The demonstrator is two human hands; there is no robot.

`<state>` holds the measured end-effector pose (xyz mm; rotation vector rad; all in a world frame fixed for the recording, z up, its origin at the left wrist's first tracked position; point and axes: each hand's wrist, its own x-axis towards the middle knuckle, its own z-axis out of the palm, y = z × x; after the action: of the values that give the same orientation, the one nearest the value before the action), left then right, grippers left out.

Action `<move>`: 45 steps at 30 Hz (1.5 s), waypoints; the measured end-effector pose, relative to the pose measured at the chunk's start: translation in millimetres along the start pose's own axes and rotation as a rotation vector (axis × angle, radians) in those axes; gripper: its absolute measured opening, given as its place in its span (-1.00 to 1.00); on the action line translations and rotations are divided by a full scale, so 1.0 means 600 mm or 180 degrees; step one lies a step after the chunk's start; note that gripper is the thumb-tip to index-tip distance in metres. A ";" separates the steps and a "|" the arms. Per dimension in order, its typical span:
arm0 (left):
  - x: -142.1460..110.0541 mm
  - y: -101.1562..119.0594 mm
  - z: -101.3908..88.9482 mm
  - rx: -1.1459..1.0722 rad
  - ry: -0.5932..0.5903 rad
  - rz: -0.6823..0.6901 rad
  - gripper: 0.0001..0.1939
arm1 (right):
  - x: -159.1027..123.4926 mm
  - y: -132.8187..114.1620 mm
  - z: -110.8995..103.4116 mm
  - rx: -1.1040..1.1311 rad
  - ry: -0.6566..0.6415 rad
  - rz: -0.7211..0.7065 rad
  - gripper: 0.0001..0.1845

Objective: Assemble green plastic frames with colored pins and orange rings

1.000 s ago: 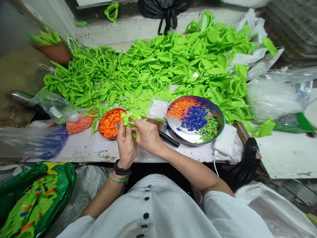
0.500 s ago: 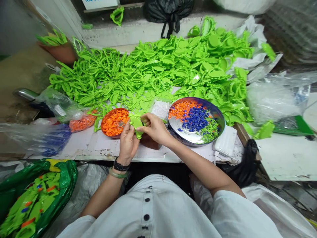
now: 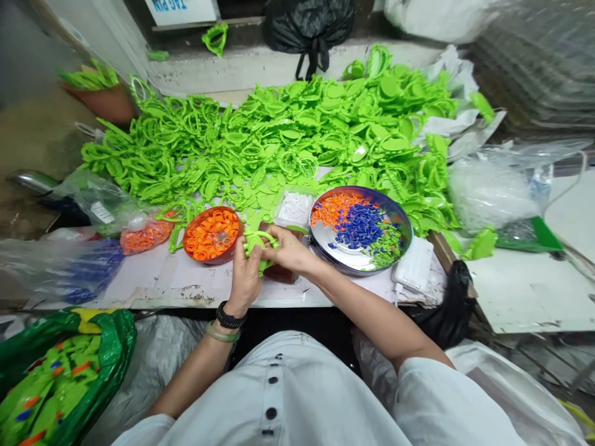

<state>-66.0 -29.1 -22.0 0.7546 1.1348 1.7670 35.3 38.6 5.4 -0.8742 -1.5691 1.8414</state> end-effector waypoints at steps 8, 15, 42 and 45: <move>-0.006 0.001 0.005 0.0273 0.0059 0.0203 -0.67 | -0.034 -0.014 0.002 -0.1544 0.0532 -0.0635 -0.78; 0.017 0.022 0.015 -0.1188 0.0356 -0.1072 -0.66 | -0.020 -0.037 -0.017 -0.3130 -0.0270 -0.1198 -0.75; 0.005 0.009 0.028 -0.1395 -0.0037 -0.2241 -0.54 | -0.007 0.001 -0.034 -0.3974 0.0363 -0.1469 -0.79; 0.000 0.005 0.039 -0.1302 0.0042 -0.2287 -0.56 | -0.017 0.011 -0.029 -0.4375 0.0391 -0.1652 -0.74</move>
<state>-47.5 -20.6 -9.6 0.0595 0.8565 1.3116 55.2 40.2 -1.5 -0.8878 -2.5885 0.1598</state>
